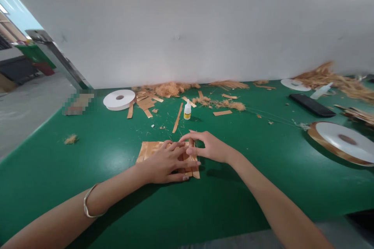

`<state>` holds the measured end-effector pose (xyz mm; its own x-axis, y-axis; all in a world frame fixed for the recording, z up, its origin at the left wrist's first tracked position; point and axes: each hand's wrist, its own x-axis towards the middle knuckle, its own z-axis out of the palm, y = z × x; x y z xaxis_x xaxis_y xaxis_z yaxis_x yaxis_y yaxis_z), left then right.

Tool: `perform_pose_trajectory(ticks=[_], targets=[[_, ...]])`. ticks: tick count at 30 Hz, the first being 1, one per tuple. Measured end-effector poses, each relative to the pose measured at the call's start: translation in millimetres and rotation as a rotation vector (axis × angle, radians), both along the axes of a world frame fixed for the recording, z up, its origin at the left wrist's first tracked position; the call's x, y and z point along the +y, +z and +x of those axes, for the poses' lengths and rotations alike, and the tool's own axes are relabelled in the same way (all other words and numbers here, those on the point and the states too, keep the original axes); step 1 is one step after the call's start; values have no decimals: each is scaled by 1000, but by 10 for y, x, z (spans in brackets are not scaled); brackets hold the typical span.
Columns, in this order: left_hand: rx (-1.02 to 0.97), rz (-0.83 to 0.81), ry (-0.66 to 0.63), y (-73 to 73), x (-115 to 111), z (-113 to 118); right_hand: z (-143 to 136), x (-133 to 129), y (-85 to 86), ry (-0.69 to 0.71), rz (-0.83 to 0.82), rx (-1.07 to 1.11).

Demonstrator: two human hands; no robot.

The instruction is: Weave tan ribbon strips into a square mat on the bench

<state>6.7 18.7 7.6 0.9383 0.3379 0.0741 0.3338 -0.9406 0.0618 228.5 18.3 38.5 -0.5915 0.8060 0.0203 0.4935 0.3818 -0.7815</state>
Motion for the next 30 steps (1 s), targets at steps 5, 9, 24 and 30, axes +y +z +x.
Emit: perform_pose_trajectory(ticks=[5,9,24,30], targets=[[-5,26,-4,4,0,5,-3,2,-15,-37,56,30],[-12,38,-5,-3,-1,3,22,22,-72,-100,240,-73],[-37,1,10,-13,-3,-4,69,3,-98,87,-203,381],[-67,-68,48,-25,-3,-9,58,-21,-90,225,-361,633]])
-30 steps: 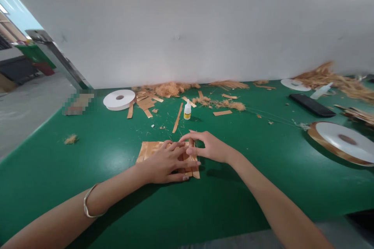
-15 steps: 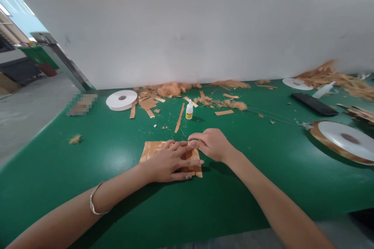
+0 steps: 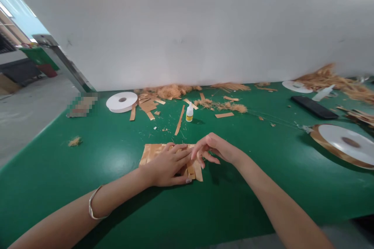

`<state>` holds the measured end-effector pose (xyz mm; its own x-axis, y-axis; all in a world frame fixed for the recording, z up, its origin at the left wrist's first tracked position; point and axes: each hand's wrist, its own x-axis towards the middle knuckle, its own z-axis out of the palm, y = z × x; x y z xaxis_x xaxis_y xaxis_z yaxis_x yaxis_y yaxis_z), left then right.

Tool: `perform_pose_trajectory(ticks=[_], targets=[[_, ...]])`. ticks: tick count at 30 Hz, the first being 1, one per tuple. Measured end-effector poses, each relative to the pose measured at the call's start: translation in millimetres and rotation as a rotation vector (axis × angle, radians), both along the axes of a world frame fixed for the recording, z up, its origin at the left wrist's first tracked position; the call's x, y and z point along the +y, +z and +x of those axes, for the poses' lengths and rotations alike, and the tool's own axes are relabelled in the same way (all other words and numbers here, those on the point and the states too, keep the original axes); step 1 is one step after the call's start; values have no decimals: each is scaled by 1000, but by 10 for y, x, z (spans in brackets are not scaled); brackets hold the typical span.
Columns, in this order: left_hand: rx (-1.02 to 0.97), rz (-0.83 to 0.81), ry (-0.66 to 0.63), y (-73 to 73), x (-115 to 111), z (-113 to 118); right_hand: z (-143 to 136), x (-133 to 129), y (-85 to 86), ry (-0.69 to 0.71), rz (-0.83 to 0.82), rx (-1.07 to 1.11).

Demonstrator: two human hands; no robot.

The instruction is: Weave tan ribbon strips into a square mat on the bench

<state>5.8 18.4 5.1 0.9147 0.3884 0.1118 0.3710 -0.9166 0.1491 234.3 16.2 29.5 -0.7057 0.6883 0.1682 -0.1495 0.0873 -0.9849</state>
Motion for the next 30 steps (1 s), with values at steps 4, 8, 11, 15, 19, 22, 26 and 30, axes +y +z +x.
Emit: perform_pose_trajectory(ticks=[4,8,11,15,19,22,26,30], targets=[[4,-19,-7,20,5,4,-13,-25,-3,172,-102,142],[3,-27,-3,27,4,7,-45,-59,22,328,-195,239],[11,-10,-7,38,0,5,-42,-64,35,363,-246,244],[18,19,-26,60,-7,4,-5,-29,8,123,-222,157],[20,53,-36,49,-12,3,7,23,-28,-125,-83,101],[34,72,-33,34,-17,-2,10,39,15,-134,88,-90],[46,80,-28,29,-22,-10,14,11,120,-92,286,-437],[59,91,-33,29,-12,-8,-9,-13,131,-71,407,-639]])
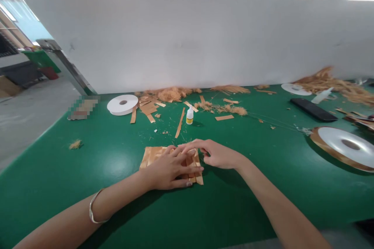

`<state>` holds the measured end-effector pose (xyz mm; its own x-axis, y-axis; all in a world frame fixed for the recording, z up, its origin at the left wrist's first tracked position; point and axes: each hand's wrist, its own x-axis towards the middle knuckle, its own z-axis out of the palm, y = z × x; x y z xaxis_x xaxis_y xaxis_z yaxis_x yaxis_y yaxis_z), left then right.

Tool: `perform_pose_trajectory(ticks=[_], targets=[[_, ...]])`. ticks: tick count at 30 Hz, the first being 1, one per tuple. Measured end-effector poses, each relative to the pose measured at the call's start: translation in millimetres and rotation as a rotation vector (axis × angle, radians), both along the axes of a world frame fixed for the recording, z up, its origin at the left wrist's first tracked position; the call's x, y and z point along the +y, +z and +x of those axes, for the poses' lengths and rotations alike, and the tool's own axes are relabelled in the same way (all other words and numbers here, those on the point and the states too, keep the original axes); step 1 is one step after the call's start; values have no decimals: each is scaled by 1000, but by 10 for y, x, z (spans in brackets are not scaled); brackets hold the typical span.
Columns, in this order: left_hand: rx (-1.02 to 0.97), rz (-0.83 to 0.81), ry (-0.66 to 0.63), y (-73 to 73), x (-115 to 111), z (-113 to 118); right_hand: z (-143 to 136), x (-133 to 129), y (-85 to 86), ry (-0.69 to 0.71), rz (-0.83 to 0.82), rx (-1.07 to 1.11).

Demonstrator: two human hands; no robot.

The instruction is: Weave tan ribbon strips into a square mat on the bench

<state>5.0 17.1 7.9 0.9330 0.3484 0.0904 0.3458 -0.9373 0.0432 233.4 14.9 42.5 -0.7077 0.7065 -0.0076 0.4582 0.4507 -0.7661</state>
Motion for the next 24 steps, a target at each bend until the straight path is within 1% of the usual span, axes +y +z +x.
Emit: perform_pose_trajectory(ticks=[3,7,10,12,14,16,17,21,24], targets=[[-1,8,-4,-3,6,6,-43,8,-50,-21,13,-42],[-13,7,-6,-9,1,8,-102,28,-112,-172,23,-3],[-12,5,-9,-2,-3,7,-114,35,-133,-263,-79,58],[-5,1,-17,11,-2,8,-108,35,-134,-238,-207,155],[2,-1,-25,25,1,10,-100,31,-127,-138,-334,245],[6,6,-29,34,4,11,-95,27,-120,-56,-397,299],[4,9,-28,35,5,11,-93,26,-117,-46,-402,320],[-17,14,-18,30,3,5,-77,27,-112,-106,-395,430],[-15,22,-18,30,1,-1,-63,20,-104,-122,-375,463]])
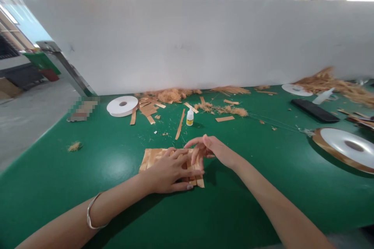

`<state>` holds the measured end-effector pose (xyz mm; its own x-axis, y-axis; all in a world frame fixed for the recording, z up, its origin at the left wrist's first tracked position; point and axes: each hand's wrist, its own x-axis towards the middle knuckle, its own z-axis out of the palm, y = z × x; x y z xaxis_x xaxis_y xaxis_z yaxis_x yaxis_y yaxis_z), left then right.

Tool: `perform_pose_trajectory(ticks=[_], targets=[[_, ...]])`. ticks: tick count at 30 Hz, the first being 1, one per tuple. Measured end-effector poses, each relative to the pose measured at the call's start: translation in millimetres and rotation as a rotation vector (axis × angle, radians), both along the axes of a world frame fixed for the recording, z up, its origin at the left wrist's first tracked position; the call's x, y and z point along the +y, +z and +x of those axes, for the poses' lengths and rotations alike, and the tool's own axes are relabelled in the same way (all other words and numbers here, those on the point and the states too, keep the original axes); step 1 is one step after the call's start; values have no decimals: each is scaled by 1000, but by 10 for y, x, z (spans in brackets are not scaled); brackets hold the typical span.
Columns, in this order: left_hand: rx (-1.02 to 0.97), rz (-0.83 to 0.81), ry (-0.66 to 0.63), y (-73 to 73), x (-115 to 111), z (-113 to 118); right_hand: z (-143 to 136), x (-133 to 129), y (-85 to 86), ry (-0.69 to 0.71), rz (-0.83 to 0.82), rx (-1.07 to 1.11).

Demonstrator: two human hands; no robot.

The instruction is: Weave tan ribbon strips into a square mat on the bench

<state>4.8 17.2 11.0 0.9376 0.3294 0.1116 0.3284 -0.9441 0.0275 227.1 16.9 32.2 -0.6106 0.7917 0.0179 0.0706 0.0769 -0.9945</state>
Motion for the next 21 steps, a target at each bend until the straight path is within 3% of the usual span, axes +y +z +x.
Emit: perform_pose_trajectory(ticks=[5,9,16,18,21], targets=[[9,13,5,-12,5,9,-26,-30,30,-121,147,-101],[-5,-2,-2,-22,7,20,-36,-27,26,-100,193,-136],[5,-15,-4,-9,-5,26,79,7,-43,-148,204,138],[6,-15,-5,-15,-6,27,135,18,-7,-119,221,40],[2,-16,-10,-30,-3,25,198,33,88,49,266,-274]])
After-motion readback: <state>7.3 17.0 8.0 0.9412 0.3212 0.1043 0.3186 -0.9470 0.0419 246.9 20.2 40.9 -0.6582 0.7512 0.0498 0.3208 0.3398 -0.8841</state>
